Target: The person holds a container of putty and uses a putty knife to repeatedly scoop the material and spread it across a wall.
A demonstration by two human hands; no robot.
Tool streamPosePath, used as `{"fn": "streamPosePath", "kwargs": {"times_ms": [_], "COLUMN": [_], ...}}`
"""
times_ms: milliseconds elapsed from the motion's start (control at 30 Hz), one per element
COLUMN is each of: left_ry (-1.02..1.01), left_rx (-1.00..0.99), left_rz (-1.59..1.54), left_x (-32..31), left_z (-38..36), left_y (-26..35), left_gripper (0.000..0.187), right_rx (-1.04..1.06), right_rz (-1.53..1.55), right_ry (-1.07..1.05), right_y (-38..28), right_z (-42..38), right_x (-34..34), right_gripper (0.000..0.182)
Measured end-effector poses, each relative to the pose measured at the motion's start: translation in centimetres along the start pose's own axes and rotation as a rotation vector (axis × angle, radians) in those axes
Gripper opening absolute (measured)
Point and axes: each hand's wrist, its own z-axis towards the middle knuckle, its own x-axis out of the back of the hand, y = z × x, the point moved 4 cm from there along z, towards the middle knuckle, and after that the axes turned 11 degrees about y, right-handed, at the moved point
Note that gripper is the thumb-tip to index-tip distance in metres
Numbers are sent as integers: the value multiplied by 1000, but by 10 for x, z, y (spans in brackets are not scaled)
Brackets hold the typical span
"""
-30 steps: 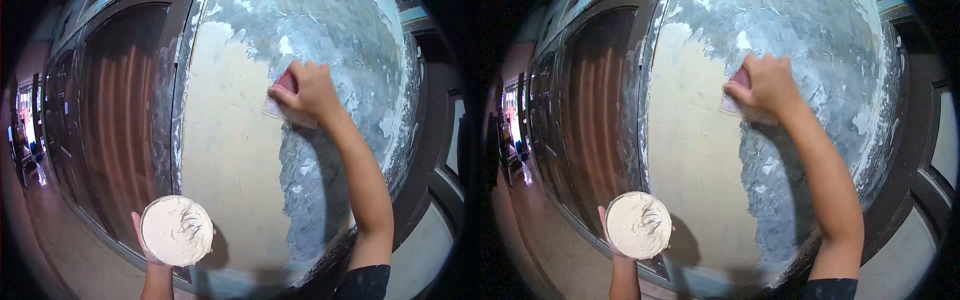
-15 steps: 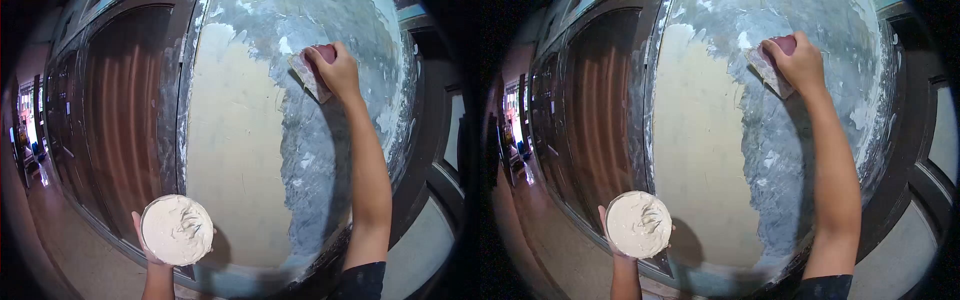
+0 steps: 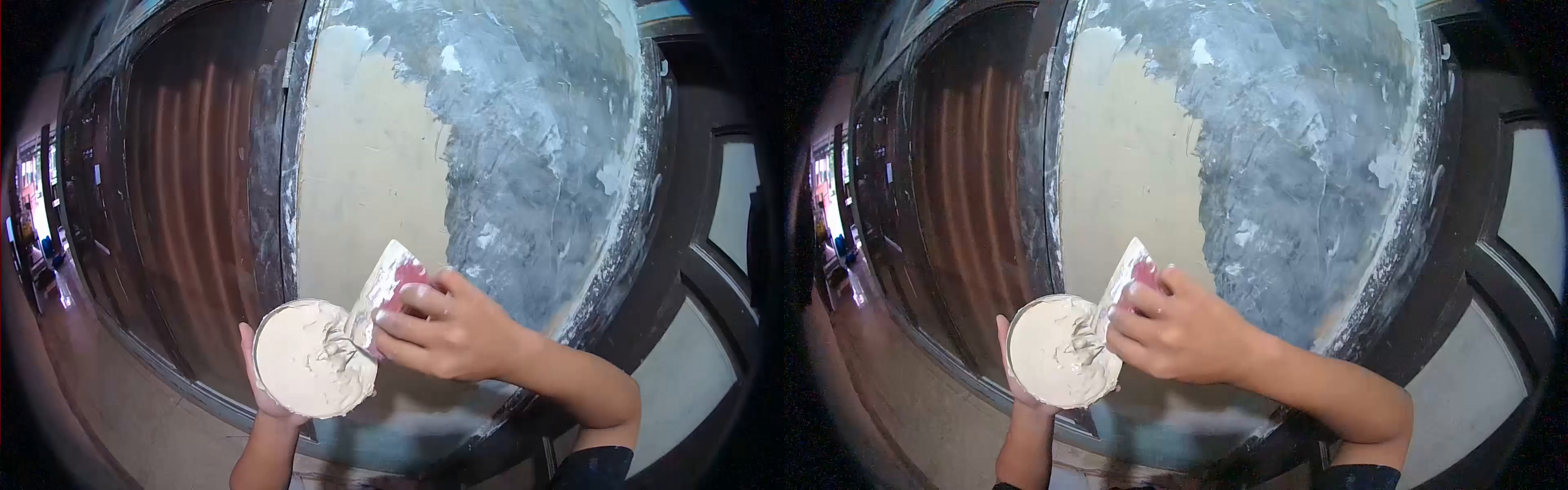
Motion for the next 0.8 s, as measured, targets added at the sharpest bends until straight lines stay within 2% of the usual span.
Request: {"fn": "streamPosePath", "kwargs": {"times_ms": [100,233,300,367,467,800], "left_ry": [-20,-55,-64,81,-32,-43], "left_rx": [16,73,156,231,119,136], "left_rz": [-12,-18,-142,-397,141,68], "left_x": [-5,2,4,10,23,29], "left_z": [-9,-19,-24,-25,-30,-46], "left_y": [2,3,2,5,1,11], "left_gripper": [95,97,102,103,110,101], "right_rx": [57,97,100,85,55,-48], "right_rz": [-51,-134,-147,-161,-176,-146], "right_ry": [23,-52,-74,-84,-43,26], "right_y": [-17,-33,-41,-48,-58,-69], "right_z": [-8,-9,-9,-8,-7,2], "right_x": [-3,2,5,4,12,16], "right_gripper": [27,30,32,32,32,29]}}
